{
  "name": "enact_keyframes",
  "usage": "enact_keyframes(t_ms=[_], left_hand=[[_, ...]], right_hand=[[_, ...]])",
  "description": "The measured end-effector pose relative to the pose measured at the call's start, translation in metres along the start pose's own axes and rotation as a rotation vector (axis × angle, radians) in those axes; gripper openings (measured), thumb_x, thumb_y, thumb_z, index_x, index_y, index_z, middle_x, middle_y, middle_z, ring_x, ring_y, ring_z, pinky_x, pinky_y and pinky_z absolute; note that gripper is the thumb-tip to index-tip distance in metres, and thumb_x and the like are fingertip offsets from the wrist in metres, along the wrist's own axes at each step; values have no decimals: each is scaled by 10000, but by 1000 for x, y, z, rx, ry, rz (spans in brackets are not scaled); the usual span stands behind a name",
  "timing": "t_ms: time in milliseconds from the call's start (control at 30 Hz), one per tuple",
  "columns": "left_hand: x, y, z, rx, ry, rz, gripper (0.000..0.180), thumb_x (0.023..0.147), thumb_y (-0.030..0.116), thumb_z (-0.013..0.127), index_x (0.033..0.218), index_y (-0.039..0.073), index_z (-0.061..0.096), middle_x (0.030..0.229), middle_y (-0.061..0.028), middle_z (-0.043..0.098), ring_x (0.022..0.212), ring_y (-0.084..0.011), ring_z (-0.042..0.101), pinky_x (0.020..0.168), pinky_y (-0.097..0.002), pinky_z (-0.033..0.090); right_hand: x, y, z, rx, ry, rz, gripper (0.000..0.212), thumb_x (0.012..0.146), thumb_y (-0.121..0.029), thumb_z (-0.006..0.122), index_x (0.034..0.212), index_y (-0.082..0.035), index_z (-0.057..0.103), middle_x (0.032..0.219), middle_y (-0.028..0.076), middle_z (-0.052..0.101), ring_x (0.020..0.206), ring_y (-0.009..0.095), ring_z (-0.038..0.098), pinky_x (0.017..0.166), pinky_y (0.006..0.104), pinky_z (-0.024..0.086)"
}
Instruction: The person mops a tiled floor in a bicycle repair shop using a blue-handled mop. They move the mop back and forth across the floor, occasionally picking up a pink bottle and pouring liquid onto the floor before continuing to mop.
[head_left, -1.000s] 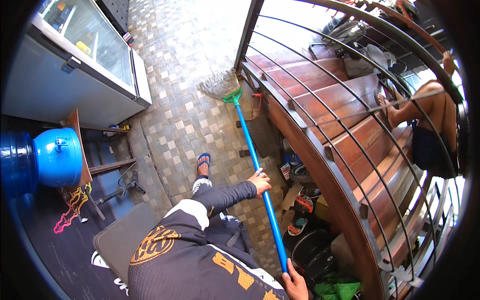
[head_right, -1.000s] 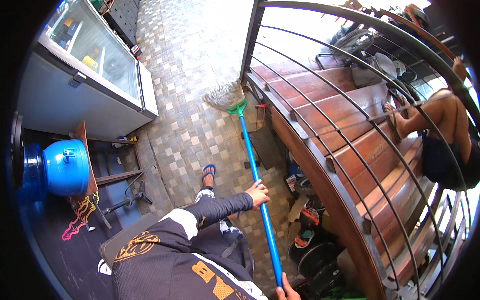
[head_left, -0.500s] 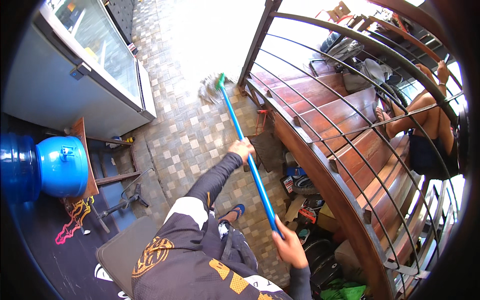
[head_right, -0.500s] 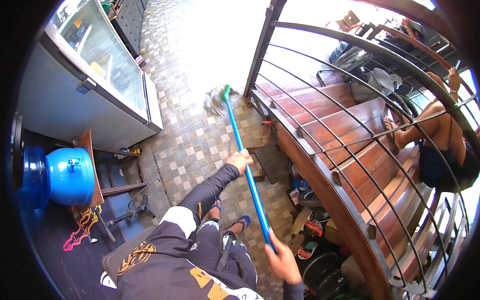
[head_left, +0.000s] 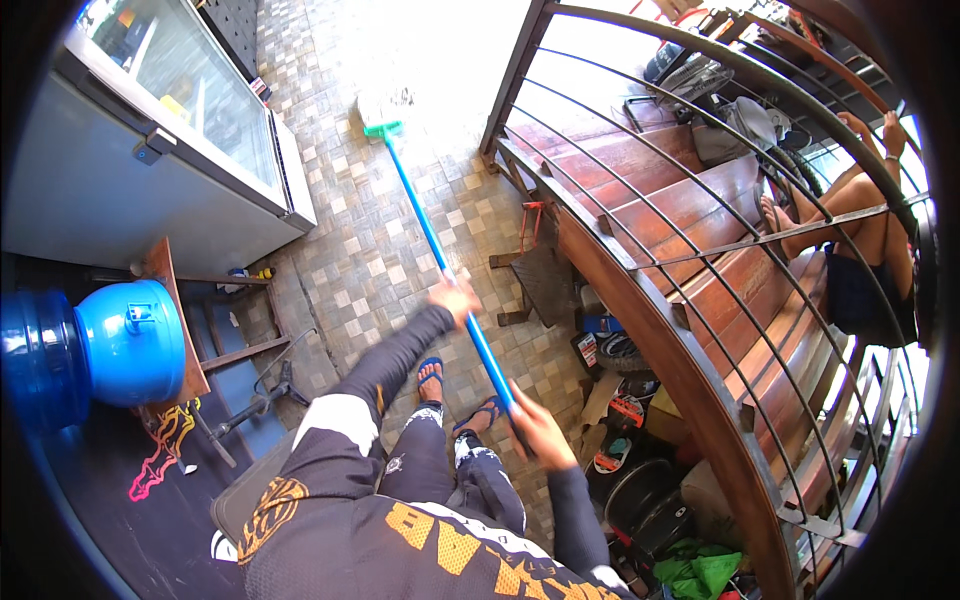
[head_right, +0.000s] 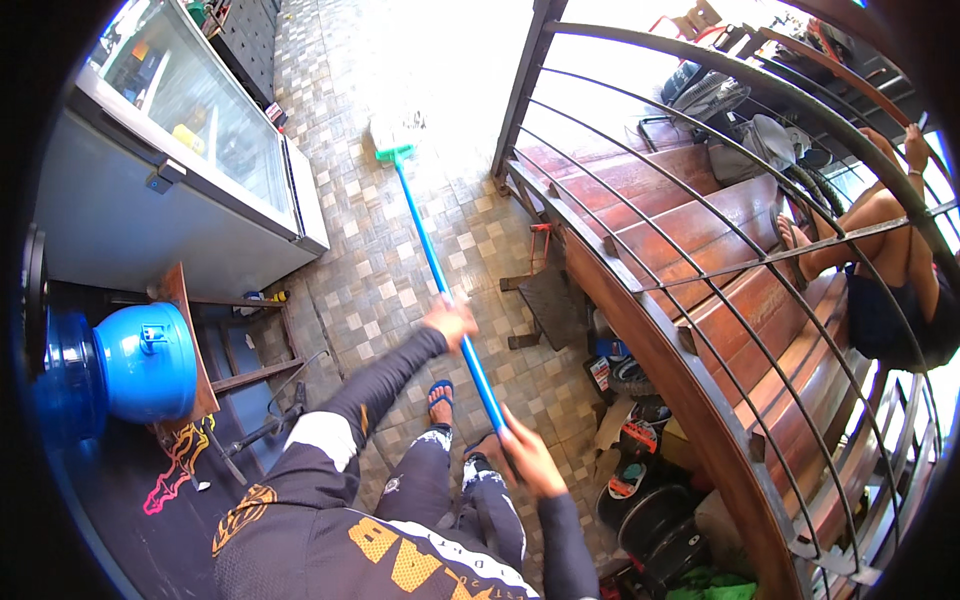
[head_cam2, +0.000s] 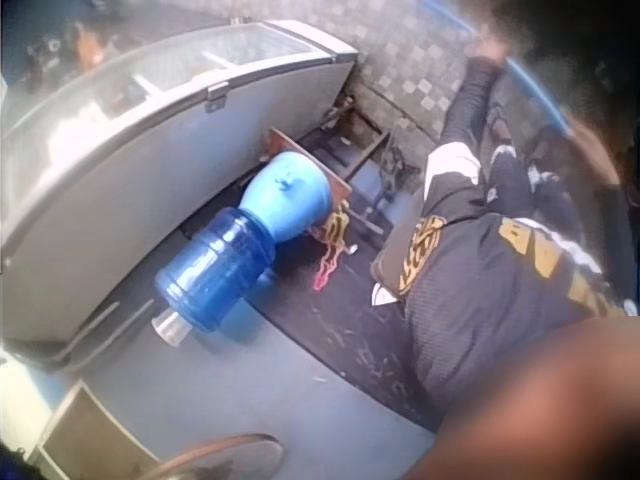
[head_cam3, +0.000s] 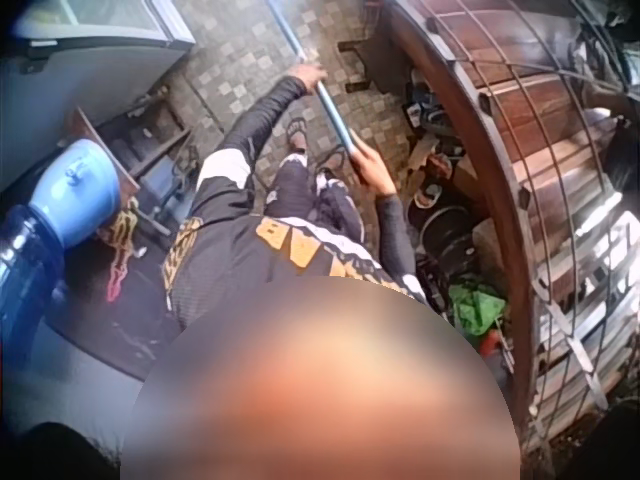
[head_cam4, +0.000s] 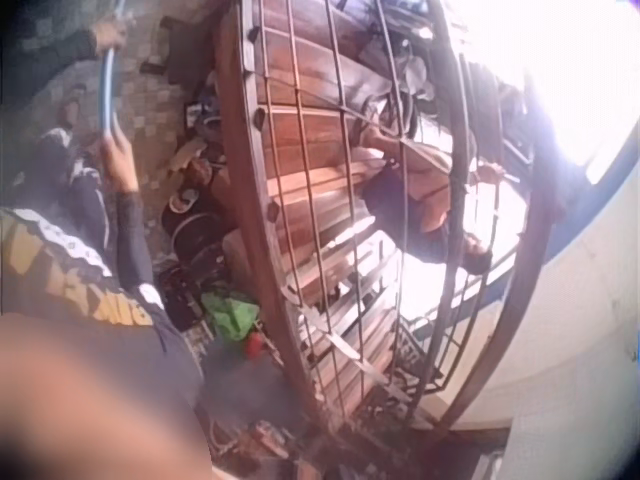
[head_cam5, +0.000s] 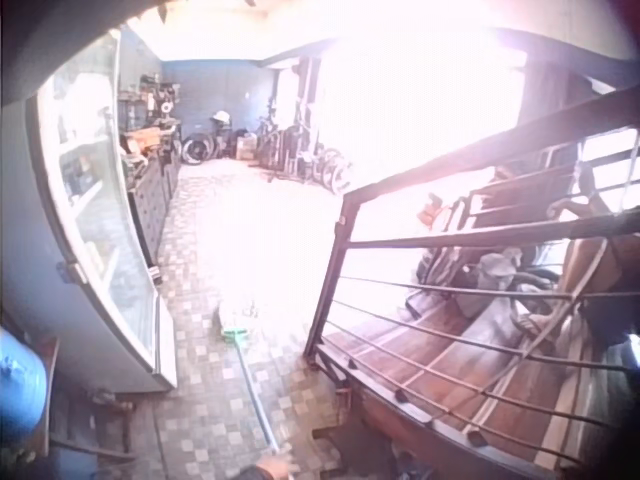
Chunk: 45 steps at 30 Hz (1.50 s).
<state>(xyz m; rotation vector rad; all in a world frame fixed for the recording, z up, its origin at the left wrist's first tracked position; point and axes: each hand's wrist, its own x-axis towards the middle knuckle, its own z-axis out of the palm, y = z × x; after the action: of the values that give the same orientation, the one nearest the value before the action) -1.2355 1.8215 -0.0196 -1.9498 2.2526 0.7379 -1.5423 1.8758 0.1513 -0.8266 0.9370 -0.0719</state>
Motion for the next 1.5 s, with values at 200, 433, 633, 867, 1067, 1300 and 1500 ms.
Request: enact_keyframes(t_ms=[200, 433, 633, 867, 1067, 1300, 1500], left_hand=[[-88, 302, 26, -400, 190, 423, 204, 633, 351, 785, 727, 213, 667, 780, -62, 634, 899, -323, 658, 898, -687, 436], [-131, 455, 3, -903, -169, 890, 380, 659, 357, 822, 932, 149, 658, 799, -83, 661, 858, -345, 672, 791, -489, 466], [-109, 403, 31, -787, -172, 731, 220, 701, 335, 763, 848, 197, 676, 786, -51, 703, 827, -317, 705, 772, -484, 492], [-80, 209, 59, -399, -84, 320, 239, 619, 334, 767, 836, 235, 752, 764, -51, 726, 808, -271, 735, 758, -461, 524], [-67, 57, 120, -83, -127, 21, 163, 637, 315, 773, 780, 238, 754, 820, -26, 720, 936, -261, 686, 870, -434, 511], [-88, 236, 175, -121, -182, -77, 165, 650, 333, 776, 772, 223, 766, 817, -32, 721, 940, -258, 686, 880, -442, 491], [-85, 535, 148, -436, -109, 114, 236, 628, 345, 796, 803, 188, 774, 758, -91, 722, 793, -304, 714, 781, -465, 493]], right_hand=[[-296, -42, -18, -149, 378, 445, 549, 1020, -123, 577, 1550, -76, 446, 802, -38, 556, 575, 58, 432, 515, 238, 391], [-507, -170, 24, -109, 751, 877, 525, 982, -75, 632, 1491, -27, 514, 863, 6, 629, 668, 86, 531, 597, 244, 432], [-463, -150, 0, -33, 742, 829, 556, 945, -38, 660, 1484, -24, 524, 835, 10, 626, 656, 93, 530, 601, 240, 430], [-289, -105, -34, -300, 312, 592, 548, 971, -73, 647, 1502, -58, 515, 728, -75, 522, 593, 35, 398, 537, 216, 312], [-150, -8, -49, -462, 28, 353, 587, 1022, -133, 603, 1575, -142, 408, 742, 18, 614, 503, 83, 521, 438, 258, 425], [-266, 72, -158, -416, -21, 358, 569, 1028, -108, 579, 1572, -115, 409, 712, 5, 579, 485, 81, 498, 417, 255, 383], [-492, -11, -248, -480, 248, 633, 555, 987, -87, 633, 1524, -88, 493, 712, -74, 521, 575, 29, 413, 528, 205, 341]])
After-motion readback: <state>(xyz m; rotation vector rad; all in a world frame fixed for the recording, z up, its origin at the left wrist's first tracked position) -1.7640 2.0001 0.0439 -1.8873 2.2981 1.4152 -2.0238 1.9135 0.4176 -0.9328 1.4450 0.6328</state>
